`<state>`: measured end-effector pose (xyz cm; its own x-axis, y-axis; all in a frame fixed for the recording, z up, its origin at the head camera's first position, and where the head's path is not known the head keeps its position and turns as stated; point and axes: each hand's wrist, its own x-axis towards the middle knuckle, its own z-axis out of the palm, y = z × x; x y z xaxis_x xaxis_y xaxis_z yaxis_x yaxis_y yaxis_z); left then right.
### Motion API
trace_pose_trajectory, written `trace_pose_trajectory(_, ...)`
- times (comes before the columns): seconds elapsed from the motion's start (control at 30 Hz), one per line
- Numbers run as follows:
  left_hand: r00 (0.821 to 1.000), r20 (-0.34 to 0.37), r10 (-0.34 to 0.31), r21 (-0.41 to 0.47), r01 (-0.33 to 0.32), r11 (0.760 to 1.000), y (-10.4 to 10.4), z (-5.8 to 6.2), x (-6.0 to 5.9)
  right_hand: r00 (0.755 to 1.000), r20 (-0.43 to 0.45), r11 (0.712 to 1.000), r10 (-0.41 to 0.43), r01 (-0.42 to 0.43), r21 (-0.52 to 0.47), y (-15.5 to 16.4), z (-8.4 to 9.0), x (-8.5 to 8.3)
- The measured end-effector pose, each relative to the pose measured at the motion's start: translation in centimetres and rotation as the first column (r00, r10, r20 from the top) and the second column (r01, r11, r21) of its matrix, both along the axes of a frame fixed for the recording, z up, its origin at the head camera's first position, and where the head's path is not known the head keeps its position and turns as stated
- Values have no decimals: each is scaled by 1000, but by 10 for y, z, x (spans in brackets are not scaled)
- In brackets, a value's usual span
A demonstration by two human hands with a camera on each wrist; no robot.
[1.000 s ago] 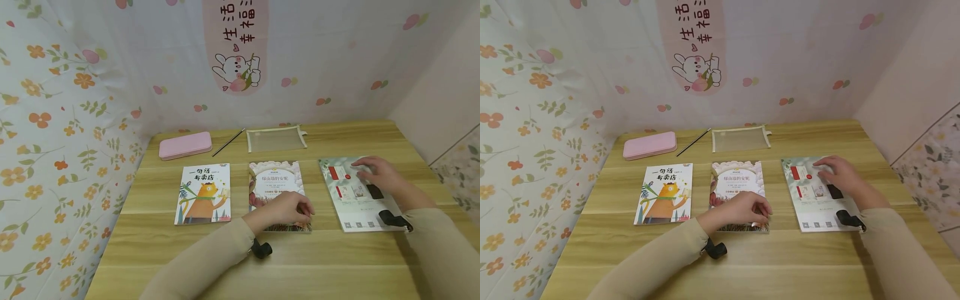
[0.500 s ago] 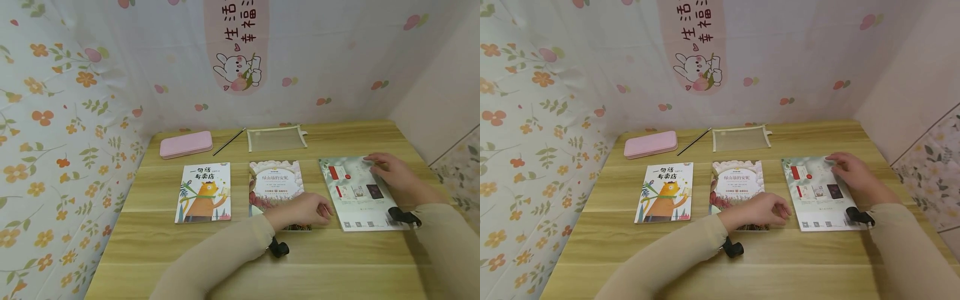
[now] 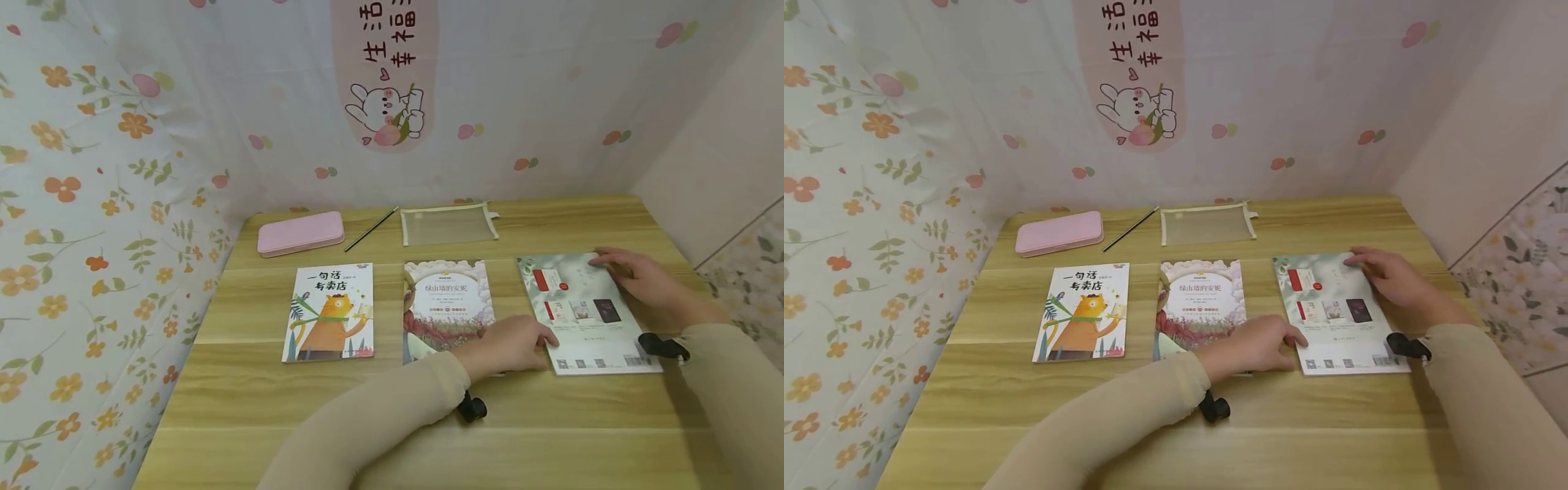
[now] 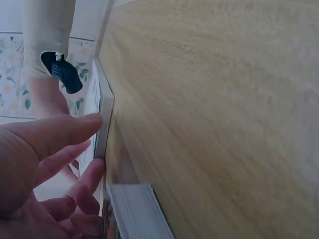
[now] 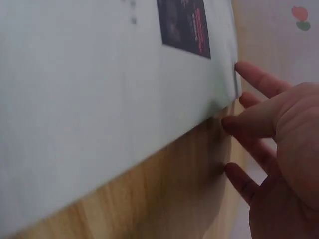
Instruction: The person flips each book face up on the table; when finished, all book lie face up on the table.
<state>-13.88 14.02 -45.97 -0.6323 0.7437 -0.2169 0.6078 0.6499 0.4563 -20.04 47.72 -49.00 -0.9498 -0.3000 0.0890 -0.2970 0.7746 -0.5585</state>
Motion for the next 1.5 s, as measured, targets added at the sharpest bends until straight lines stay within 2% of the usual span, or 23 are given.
trace_pose_trajectory(0.13, 999, -31, -45, 11, 45, 999, 0, -4, -1, 996, -40, 997, 81, -81, -15, 6, -2, -5)
trace_pose_trajectory(0.23, 998, -31, -53, 20, 54, 998, 1, -6, -2, 995, -36, 995, 92, -94, -35, 8, -2, -7)
trace_pose_trajectory(0.5, 998, -29, -55, -17, 55, 998, 5, -2, 2, 996, 87, 999, -34, 38, -35, 16, -3, -6)
trace_pose_trajectory(0.63, 998, -30, -56, -46, 55, 997, 6, 1, 5, 995, 85, 997, -56, 61, -55, 19, -6, -6)
trace_pose_trajectory(0.8, 998, -40, -56, -52, 54, 997, 4, 3, 5, 997, 63, 994, -35, 41, -97, 27, -10, -4)
trace_pose_trajectory(0.9, 998, -38, -48, -44, 46, 998, 3, 3, 5, 996, 83, 995, -29, 37, -88, 34, -9, -1)
trace_pose_trajectory(1.13, 999, -40, -26, -59, 23, 998, 0, 5, 7, 979, 195, 994, -56, 72, -79, 43, 1, 3)
trace_pose_trajectory(1.3, 997, -66, 27, -93, -33, 995, 1, 1, 14, 980, 187, 992, -63, 82, -93, 43, 1, 7)
trace_pose_trajectory(1.5, 989, -115, 91, -56, -98, 994, -1, -4, 16, 980, 182, 990, -81, 101, -102, 46, -1, 11)
